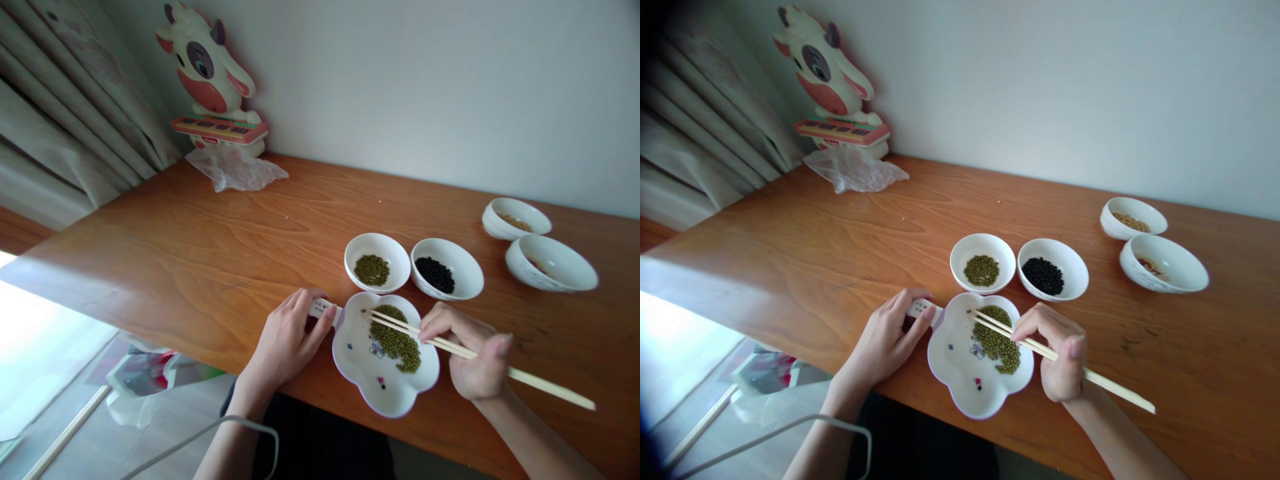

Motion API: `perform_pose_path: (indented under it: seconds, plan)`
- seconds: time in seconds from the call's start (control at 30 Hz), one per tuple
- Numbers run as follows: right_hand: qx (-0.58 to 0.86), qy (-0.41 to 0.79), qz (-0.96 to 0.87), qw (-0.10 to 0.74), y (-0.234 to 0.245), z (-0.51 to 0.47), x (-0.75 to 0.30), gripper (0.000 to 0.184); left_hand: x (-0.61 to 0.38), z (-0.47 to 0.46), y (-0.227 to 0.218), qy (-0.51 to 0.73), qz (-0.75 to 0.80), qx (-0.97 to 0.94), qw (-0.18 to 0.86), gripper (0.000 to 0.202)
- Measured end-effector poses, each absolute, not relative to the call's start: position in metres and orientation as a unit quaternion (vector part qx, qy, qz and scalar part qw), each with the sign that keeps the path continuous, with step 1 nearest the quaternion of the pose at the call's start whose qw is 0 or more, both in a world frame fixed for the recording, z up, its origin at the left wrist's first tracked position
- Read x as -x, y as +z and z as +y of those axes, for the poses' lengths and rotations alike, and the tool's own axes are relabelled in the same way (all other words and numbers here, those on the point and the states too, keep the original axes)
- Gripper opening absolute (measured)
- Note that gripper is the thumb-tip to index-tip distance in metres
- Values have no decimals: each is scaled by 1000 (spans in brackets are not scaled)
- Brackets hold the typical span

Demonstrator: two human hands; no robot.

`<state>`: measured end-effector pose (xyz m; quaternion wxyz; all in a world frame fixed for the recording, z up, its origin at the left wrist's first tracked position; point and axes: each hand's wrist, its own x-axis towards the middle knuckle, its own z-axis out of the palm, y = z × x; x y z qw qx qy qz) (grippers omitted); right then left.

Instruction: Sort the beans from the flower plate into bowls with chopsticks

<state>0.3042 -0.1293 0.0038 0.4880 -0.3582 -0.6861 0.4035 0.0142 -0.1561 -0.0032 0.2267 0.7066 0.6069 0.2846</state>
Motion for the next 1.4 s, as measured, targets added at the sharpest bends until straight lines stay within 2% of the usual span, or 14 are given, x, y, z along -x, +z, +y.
perform_pose_path:
  seconds: [0.37, 0.83, 1.1, 1.4]
  plan:
    - [343, 382, -726, 458, -2, -129, -310, 81, -15, -157, -2, 284, 607, -707, 228, 25]
    - [359, 392, -706, 468, -2, -126, -311, 80, -15, -156, -3, 289, 604, -711, 216, 27]
    - [353, 378, -697, 497, -11, -125, -313, 61, -15, -157, -2, 283, 607, -708, 224, 26]
    - [374, 379, -719, 447, -10, -122, -318, 78, -15, -157, -2, 287, 606, -709, 220, 26]
